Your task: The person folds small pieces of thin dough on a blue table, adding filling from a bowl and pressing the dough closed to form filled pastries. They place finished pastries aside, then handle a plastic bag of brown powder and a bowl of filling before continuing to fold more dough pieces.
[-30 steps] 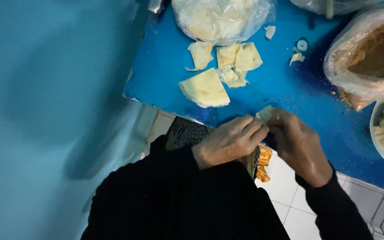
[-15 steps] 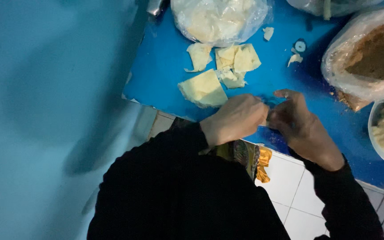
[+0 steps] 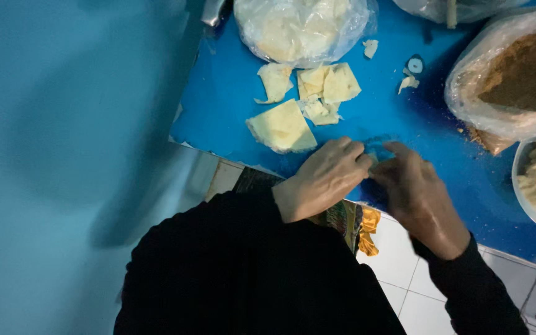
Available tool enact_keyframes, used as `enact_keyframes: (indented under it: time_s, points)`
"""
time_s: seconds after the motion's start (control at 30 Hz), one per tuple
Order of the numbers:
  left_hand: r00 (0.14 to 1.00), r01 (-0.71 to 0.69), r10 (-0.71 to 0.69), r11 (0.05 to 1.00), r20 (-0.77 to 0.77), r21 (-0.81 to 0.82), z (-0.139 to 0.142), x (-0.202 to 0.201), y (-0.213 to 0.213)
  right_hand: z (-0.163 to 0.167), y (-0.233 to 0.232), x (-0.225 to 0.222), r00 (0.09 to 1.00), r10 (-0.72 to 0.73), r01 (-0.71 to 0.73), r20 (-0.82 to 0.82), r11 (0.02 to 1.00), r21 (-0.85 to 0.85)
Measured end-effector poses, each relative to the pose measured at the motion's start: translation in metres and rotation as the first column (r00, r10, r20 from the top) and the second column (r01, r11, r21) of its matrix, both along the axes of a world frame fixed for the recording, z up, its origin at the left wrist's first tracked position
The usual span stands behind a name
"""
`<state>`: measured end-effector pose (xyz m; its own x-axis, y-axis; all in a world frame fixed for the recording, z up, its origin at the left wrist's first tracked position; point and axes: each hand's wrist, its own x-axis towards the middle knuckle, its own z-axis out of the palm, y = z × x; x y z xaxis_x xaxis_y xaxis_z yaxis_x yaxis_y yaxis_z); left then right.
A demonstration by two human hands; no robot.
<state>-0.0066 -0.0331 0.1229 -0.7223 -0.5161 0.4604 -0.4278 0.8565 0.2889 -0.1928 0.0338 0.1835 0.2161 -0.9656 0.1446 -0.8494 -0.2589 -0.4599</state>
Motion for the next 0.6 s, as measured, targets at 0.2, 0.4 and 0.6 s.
enact_keyframes:
  time_s: [0.2, 0.4, 0.6]
  points:
    - [0.991, -0.005, 0.020, 0.993, 0.130, -0.118, 0.003, 0.008, 0.023, -0.014, 0.018, 0.005, 0.974, 0.003, -0.063, -0.226, 0.964, -0.258]
    - [0.919, -0.102, 0.188, 0.962, 0.346, -0.252, 0.012, 0.005, 0.034, -0.025, 0.030, 0.025, 0.861, -0.090, -0.042, -0.501, 0.969, -0.245]
    - [0.949, -0.244, 0.237, 0.970, 0.208, 0.009, 0.014, -0.009, -0.010, -0.009, -0.015, 0.000, 0.902, -0.044, -0.078, -0.430, 0.962, -0.261]
